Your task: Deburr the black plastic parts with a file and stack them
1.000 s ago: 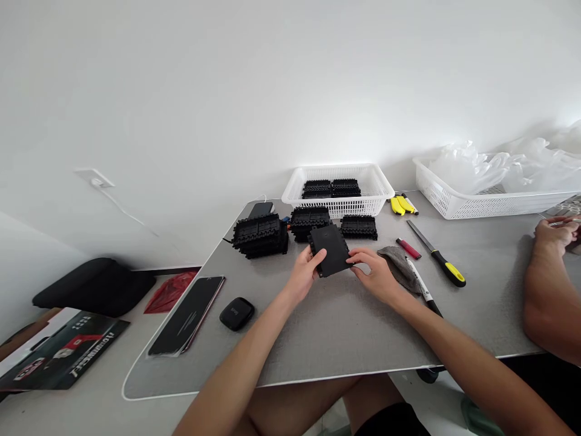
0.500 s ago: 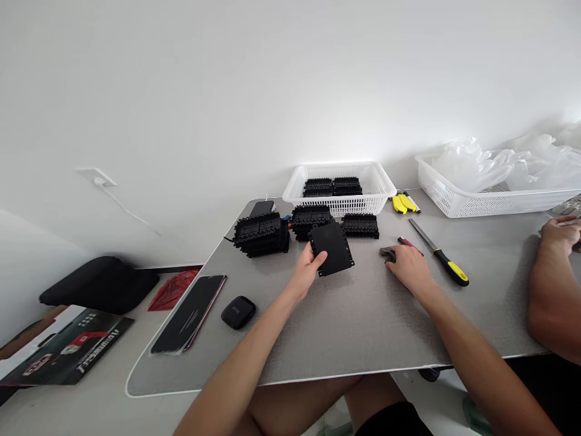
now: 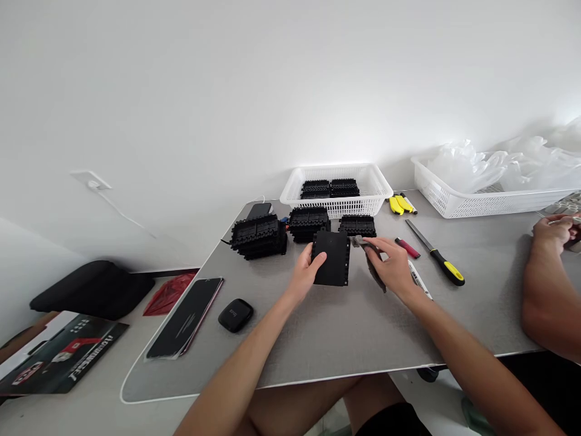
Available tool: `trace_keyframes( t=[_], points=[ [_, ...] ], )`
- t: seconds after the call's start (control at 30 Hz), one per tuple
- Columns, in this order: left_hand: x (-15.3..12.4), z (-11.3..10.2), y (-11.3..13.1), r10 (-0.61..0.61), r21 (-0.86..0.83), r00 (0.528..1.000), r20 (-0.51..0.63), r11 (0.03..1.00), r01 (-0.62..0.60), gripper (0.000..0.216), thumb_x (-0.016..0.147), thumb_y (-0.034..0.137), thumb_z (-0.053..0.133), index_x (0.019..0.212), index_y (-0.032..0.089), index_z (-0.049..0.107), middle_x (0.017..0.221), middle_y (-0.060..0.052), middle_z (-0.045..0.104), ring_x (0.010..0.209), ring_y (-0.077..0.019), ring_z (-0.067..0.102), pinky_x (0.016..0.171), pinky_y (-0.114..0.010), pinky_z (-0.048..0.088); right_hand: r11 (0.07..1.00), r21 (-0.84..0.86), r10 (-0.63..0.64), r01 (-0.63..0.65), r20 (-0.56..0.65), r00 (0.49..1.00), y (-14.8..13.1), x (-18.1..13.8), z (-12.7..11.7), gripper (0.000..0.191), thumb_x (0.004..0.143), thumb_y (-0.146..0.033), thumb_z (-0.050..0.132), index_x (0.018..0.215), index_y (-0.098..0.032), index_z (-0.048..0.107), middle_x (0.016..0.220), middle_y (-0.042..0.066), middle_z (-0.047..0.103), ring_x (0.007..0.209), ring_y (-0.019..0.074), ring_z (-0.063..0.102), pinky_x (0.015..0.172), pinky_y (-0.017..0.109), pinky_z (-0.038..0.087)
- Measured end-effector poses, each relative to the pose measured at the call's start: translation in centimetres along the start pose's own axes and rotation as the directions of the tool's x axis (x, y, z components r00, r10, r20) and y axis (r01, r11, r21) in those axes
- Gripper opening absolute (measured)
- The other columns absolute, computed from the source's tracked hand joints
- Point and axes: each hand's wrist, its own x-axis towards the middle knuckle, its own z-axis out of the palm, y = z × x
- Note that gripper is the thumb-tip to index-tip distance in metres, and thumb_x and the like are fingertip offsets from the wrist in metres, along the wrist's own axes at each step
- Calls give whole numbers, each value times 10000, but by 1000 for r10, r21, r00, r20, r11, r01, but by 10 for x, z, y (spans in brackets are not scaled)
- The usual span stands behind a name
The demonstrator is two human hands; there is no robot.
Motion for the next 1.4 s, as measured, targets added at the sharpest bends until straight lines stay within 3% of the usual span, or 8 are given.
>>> trace_keyframes(
  t=[0.27, 0.43, 0.67, 0.87, 1.03, 1.23, 1.3, 1.4],
  points=[
    [0, 6, -1, 4, 35, 1000, 27, 999, -5, 501, 805, 544, 639, 1123, 165, 560, 1125, -109, 664, 1026, -263, 636, 840, -345, 538, 907, -324, -255, 270, 87, 963, -3, -9, 20, 375, 982, -184, 358, 1240, -209, 629, 1018, 117, 637, 925, 220, 594, 789, 357, 514],
    [1, 4, -2, -1, 35, 1000, 17, 999, 1, 504, 799, 545, 647, 1109, 155, 568, 1127, -121, 660, 1002, -267, 644, 832, -364, 544, 825, -411, -326, 387, 213, 921, -6, -10, 20, 405, 973, -120, 326, 1299, -172, 562, 987, 120, 611, 877, 222, 572, 757, 358, 519],
    [4, 1, -2, -21, -13, 996, -85, 1000, 20, 515, 764, 548, 680, 1074, 147, 592, 1073, -127, 682, 981, -280, 658, 841, -395, 538, 707, -461, -391, 537, 377, 839, -11, -15, 24, 323, 954, -70, 372, 1180, -119, 597, 905, 100, 593, 818, 217, 547, 692, 339, 517],
    [8, -4, -4, -36, -57, 983, -182, 998, 26, 535, 713, 551, 724, 1039, 143, 610, 985, -109, 705, 916, -264, 672, 787, -361, 541, 664, -353, -457, 659, 505, 732, -16, -21, 25, 270, 951, -74, 402, 1122, -106, 609, 899, 93, 596, 787, 199, 548, 702, 331, 517],
    [7, -6, -3, -60, -64, 987, -151, 997, 51, 522, 708, 544, 730, 1016, 138, 619, 950, -106, 710, 869, -252, 675, 737, -337, 543, 719, -156, -534, 677, 500, 682, -11, -18, 18, 269, 935, -74, 425, 1121, -135, 609, 904, 74, 611, 806, 177, 567, 718, 313, 518],
    [5, -6, 1, -81, -52, 992, -94, 996, 77, 525, 738, 537, 709, 1068, 144, 597, 1022, -117, 702, 891, -254, 673, 737, -336, 543, 731, -182, -534, 658, 448, 717, -7, -17, 13, 259, 928, -87, 445, 1083, -168, 636, 906, 77, 626, 806, 174, 577, 708, 307, 515],
    [4, -5, 4, -90, -12, 995, -42, 996, 90, 534, 746, 540, 701, 1087, 144, 593, 1058, -128, 695, 918, -268, 673, 738, -342, 543, 759, -221, -523, 613, 355, 775, -4, -15, 11, 277, 938, -98, 432, 1115, -169, 633, 943, 93, 632, 842, 182, 584, 735, 320, 523],
    [0, -3, 9, -103, 63, 993, 58, 993, 100, 536, 756, 535, 696, 1114, 149, 597, 1111, -140, 682, 975, -290, 664, 759, -355, 544, 858, -287, -416, 425, 96, 904, 4, -9, 8, 311, 940, -120, 432, 1163, -200, 634, 983, 97, 633, 887, 196, 598, 761, 338, 530]
  ],
)
